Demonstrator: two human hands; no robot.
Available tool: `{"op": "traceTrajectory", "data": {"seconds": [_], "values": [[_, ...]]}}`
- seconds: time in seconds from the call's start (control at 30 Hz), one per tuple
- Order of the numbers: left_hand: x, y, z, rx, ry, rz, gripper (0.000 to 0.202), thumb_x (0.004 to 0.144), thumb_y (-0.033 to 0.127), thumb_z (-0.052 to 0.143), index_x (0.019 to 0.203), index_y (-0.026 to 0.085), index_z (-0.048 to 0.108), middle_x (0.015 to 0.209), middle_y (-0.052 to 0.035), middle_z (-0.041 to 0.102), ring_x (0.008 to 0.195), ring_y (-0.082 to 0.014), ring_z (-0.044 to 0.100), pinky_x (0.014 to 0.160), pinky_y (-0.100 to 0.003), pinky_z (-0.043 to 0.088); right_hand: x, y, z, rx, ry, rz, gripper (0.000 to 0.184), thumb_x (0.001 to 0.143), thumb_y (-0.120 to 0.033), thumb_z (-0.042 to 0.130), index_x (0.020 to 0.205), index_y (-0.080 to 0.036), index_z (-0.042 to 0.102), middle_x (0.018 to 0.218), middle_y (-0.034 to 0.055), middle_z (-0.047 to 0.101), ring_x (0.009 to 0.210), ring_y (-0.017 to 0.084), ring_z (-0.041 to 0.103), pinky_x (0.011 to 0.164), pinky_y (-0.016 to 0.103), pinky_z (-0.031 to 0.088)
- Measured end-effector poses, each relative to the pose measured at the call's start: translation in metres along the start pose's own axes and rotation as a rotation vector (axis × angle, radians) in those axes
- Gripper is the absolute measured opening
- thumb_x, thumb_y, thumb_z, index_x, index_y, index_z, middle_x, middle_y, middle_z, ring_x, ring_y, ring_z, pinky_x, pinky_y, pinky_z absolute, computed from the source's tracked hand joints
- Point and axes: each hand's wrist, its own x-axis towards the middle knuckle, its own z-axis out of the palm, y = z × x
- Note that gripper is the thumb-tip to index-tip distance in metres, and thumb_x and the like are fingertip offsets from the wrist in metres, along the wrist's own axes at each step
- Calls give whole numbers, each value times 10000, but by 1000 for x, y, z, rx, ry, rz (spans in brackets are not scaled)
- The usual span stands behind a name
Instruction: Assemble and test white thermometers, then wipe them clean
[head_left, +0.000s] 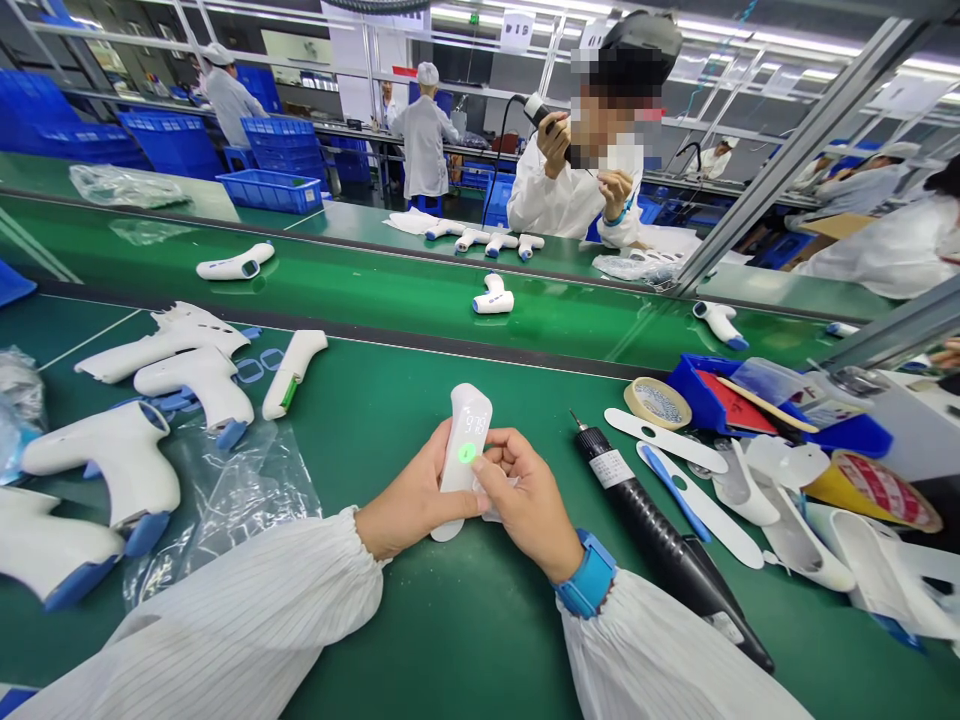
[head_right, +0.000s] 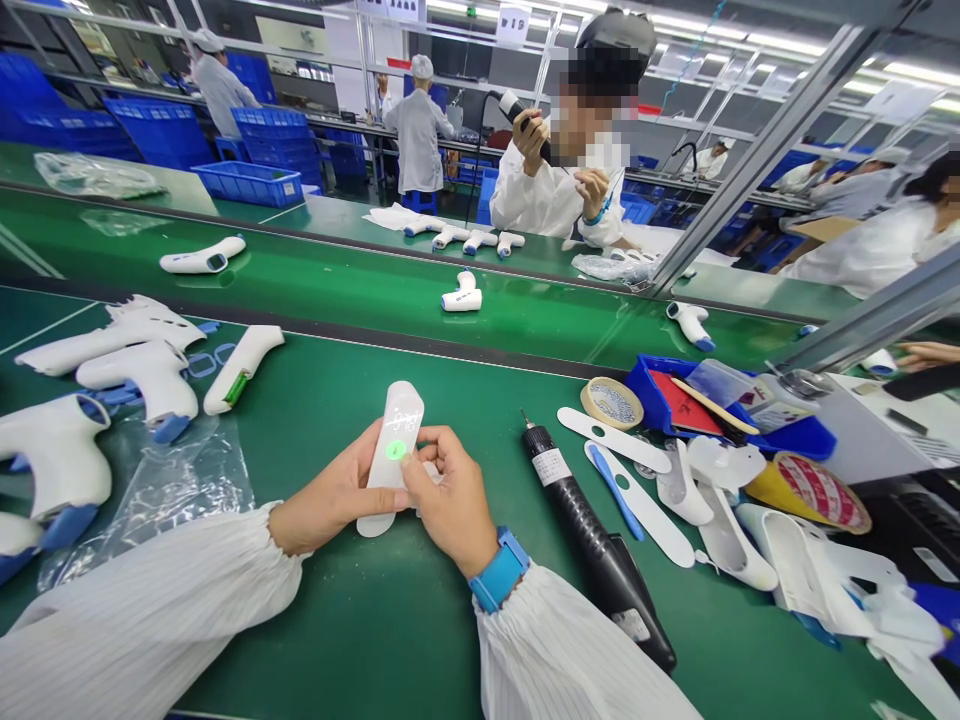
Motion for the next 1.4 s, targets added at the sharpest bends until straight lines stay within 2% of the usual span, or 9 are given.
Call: {"op": "traceTrajectory", "data": {"seconds": [0.43,0.67,1.07,1.13,1.23,1.4], "values": [[0,1,-1,11,37,-5,579,669,143,699,1157,254,408,943,8,575,897,-162,542,755,-273,403,-1,-1,-2,-22,-3,-15,208,807,-298,500,966,-180,565,674,-21,509,605,113,469,579,242,401],[-1,1,-2,36,31,-5,517,685,122,674,1120,231,418,833,31,533,817,-132,515,728,-266,393,-1,1,-2,-25,-19,-15,222,812,-297,487,984,-178,560,682,-20,510,606,113,469,583,252,400],[0,2,-1,35,63,-26,513,678,146,673,1126,220,433,891,3,549,863,-161,517,740,-279,392,-1,-2,-2,-11,-13,16,211,809,-298,491,962,-180,574,689,-11,537,618,119,491,576,247,407],[0,3,0,30,84,-27,461,694,180,670,1100,216,453,866,8,547,813,-142,522,715,-266,403,1,-1,-4,23,1,38,204,816,-308,479,944,-182,576,676,-10,533,598,118,486,554,242,401],[0,4,2,2,78,-78,324,752,293,624,1029,198,486,755,19,531,625,-102,511,595,-247,412,8,3,-10,61,81,78,197,819,-328,471,904,-184,573,614,-27,496,512,101,436,480,224,358],[-5,1,5,-48,-71,-194,262,791,388,563,948,188,499,779,-3,542,508,-82,508,472,-228,399,22,12,-23,102,221,75,215,782,-350,513,901,-180,572,591,-40,476,495,98,423,461,218,333]]}}
